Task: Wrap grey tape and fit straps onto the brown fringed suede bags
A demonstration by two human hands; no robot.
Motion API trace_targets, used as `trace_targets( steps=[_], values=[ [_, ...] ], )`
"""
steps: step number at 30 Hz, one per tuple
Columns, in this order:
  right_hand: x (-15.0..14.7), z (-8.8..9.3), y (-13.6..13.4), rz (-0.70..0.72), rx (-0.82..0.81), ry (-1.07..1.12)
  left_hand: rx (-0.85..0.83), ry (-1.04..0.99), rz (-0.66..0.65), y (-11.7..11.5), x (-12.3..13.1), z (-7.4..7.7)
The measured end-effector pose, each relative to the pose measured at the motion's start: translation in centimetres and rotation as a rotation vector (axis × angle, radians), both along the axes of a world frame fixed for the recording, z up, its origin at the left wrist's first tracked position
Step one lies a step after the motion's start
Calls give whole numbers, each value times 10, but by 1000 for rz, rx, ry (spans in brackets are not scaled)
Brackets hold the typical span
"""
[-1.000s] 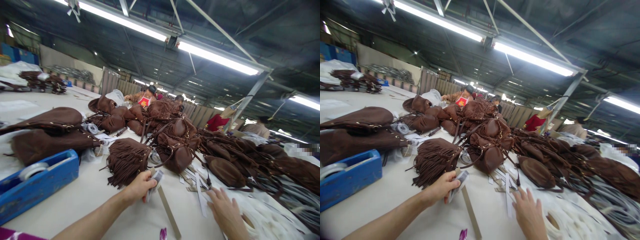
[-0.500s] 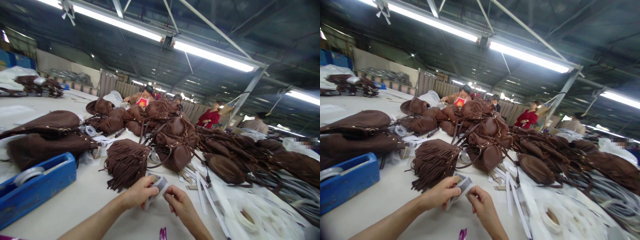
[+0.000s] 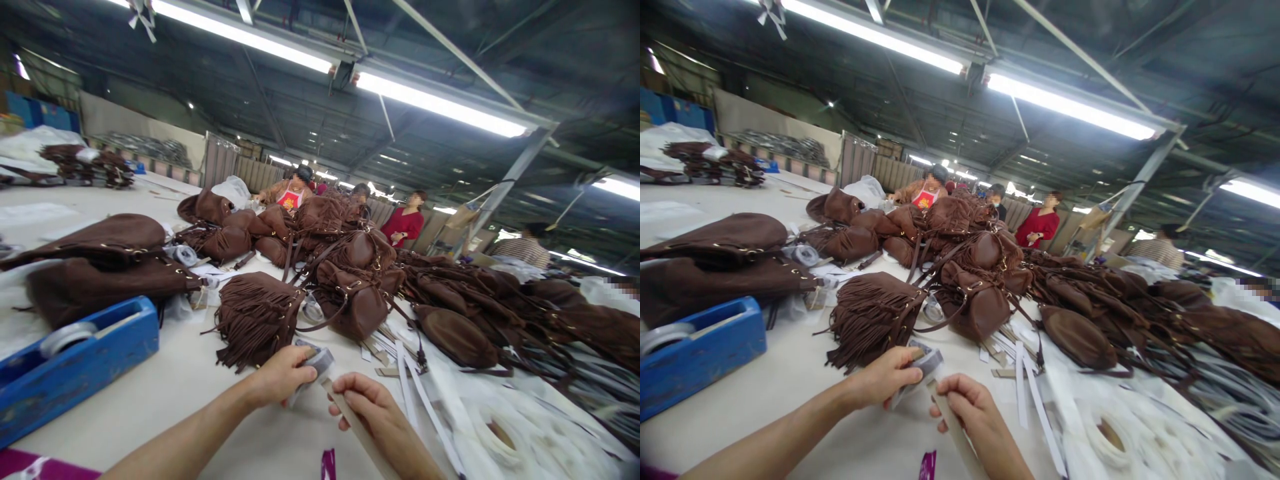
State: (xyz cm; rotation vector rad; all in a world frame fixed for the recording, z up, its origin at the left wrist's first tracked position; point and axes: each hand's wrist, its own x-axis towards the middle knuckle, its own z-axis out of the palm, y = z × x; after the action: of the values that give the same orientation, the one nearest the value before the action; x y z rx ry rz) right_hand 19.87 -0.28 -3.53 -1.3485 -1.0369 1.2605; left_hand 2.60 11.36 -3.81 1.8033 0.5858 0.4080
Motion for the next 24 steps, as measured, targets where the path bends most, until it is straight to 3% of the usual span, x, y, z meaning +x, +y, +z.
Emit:
trace_targets(
  steps=[2, 4, 8, 10, 13, 24],
  values=[
    [5, 0, -4, 74, -45, 16, 73, 51, -3, 1, -2, 2],
    [9, -7, -4, 113, 17, -50, 220, 103, 20, -1, -3, 4],
    [7, -23, 0, 132, 401, -525, 562, 231, 64, -11, -2, 7],
    [4, -24, 3, 76, 561, -721, 635, 309, 57, -18, -1, 9],
    [0, -24, 6, 40, 669, -819, 705, 378, 31, -26, 0, 9],
    [-10, -31, 8, -32, 611, -775, 843, 479, -119, -30, -1, 15]
  ],
)
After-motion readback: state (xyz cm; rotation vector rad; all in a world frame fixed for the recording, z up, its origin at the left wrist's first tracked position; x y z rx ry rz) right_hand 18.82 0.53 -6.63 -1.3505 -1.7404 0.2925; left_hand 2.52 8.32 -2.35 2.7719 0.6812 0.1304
